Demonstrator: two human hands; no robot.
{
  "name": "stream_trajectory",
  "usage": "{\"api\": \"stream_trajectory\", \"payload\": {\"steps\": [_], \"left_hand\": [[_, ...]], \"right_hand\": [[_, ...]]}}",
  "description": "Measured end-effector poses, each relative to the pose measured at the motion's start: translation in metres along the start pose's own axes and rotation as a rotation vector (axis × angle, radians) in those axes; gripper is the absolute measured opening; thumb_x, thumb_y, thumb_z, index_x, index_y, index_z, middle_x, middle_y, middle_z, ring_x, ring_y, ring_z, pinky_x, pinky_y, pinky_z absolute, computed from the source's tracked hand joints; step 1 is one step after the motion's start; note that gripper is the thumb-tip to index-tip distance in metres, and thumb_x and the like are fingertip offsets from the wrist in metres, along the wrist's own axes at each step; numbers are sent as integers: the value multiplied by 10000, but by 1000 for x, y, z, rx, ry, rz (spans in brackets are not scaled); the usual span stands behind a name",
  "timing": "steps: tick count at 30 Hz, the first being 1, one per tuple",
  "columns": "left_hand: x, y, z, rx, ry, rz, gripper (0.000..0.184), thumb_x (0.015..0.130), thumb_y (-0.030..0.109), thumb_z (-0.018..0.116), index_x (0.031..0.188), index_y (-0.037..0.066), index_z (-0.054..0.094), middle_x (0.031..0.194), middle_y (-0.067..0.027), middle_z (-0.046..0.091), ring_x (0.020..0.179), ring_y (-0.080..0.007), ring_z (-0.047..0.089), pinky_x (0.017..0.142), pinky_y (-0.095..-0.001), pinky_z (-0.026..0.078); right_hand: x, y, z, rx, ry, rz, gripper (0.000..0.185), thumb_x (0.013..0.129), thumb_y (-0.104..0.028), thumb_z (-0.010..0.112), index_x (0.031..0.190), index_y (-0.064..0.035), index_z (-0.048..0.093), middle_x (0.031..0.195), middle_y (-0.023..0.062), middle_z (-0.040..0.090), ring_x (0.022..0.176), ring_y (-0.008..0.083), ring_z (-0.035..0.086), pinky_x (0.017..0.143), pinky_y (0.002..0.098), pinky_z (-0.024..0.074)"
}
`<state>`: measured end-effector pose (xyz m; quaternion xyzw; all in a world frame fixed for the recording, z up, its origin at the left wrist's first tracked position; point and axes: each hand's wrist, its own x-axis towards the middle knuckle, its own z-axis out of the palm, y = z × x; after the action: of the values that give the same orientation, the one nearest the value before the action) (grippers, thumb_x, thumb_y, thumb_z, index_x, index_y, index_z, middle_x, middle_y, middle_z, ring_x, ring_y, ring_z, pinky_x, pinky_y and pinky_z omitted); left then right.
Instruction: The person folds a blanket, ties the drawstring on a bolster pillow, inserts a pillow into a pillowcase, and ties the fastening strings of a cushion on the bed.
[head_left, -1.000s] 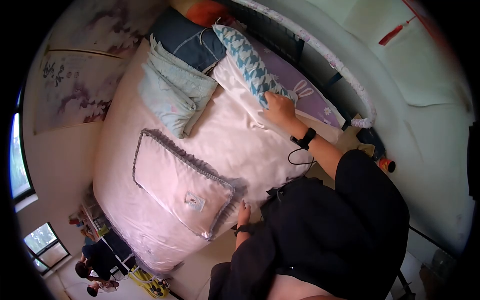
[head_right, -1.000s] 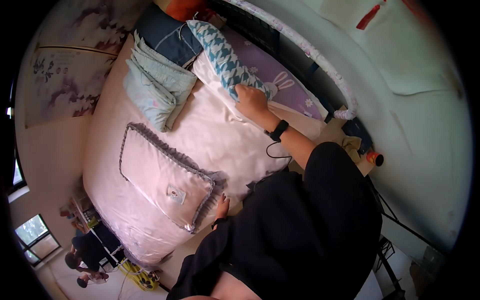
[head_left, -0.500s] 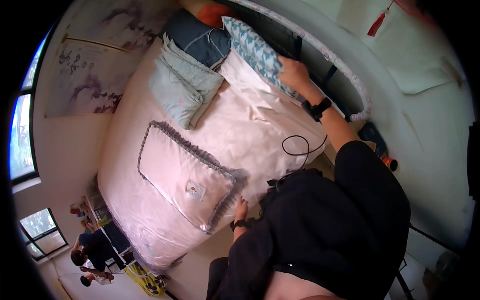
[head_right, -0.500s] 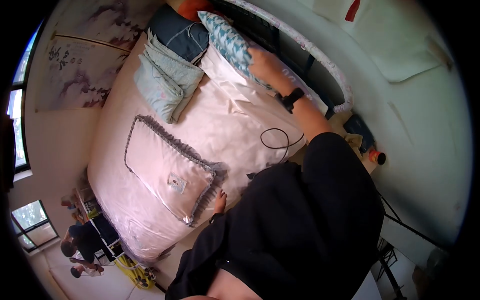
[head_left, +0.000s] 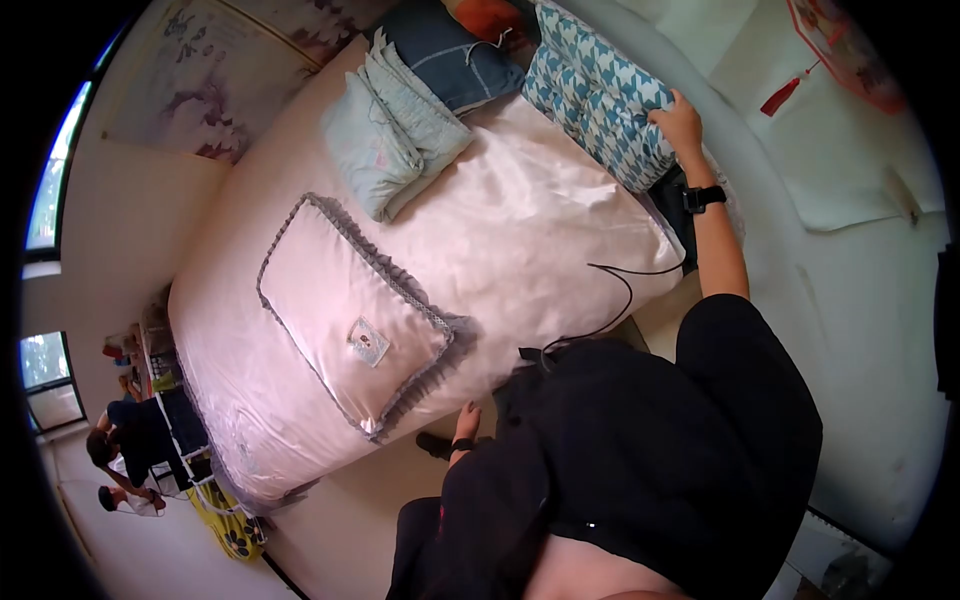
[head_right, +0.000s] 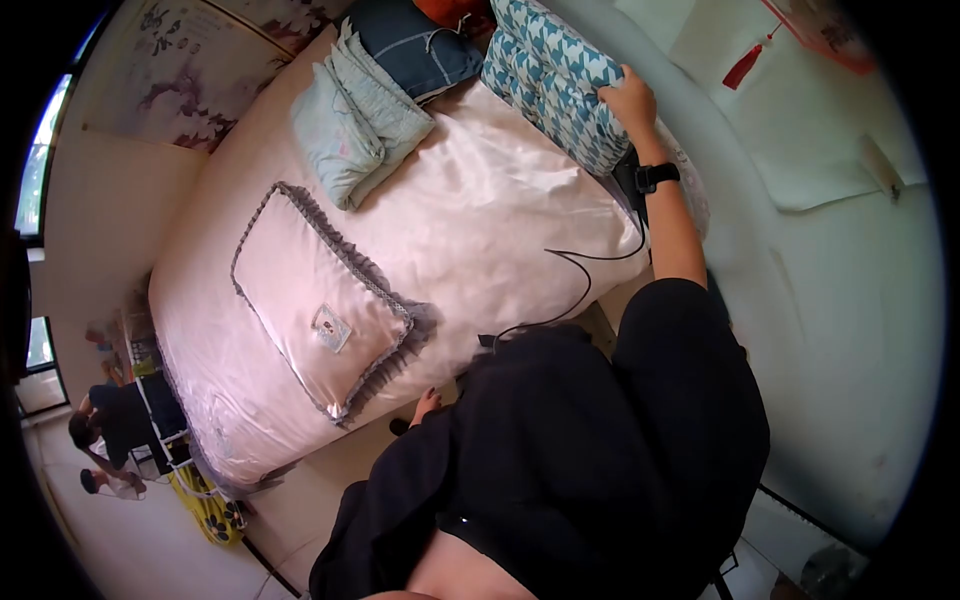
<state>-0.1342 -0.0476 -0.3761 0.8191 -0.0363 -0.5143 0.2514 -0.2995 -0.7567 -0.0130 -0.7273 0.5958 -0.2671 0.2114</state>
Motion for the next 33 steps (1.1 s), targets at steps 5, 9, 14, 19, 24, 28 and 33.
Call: {"api": "stream_trajectory", "payload": {"steps": [5,9,14,19,24,28,33], "left_hand": [[-47,72,-17,-149,-35,-172,634,799,257,520,1365,68,307,886,-118,589,778,-207,555,622,-361,447],[-8,79,-34,6,114,64,663,802,295,542,1355,24,295,1047,-185,591,974,-288,562,804,-347,445],[-50,204,-52,-144,212,474,680,867,341,528,1385,25,221,1202,-193,509,1097,-266,504,917,-325,389],[-122,312,-67,-964,-125,538,756,890,504,441,1414,59,126,1367,-162,358,1230,-304,382,958,-416,382],[-106,307,-54,-1348,-528,535,717,876,531,441,1373,49,252,1347,-145,389,1194,-318,420,943,-466,398],[-40,221,-16,-1079,-242,270,450,884,376,521,1173,34,475,1014,-92,546,897,-225,555,798,-367,474],[-57,190,-22,-970,-241,180,238,897,251,534,976,32,583,674,3,470,629,-99,477,581,-234,423]], "right_hand": [[-20,-49,-44,420,36,-297,540,556,-116,677,1065,24,563,809,139,635,731,216,610,689,273,465],[-59,-101,-95,911,-183,-344,393,596,-11,616,985,26,580,762,101,633,703,187,611,684,235,475],[-41,-90,-91,1401,-345,32,308,578,7,625,882,27,580,741,93,622,675,203,603,710,270,501],[-87,-80,-37,1314,-558,445,324,624,-26,634,936,43,580,838,103,619,721,231,603,742,305,493],[-155,45,108,867,-911,601,336,676,-74,647,987,31,577,911,94,604,841,222,578,776,324,469],[-196,125,139,502,-915,749,346,684,-87,636,1008,18,574,952,115,596,881,226,571,771,339,463],[-211,148,144,156,-700,343,437,684,-145,608,1081,24,543,1056,175,573,950,252,571,792,341,456]]}}
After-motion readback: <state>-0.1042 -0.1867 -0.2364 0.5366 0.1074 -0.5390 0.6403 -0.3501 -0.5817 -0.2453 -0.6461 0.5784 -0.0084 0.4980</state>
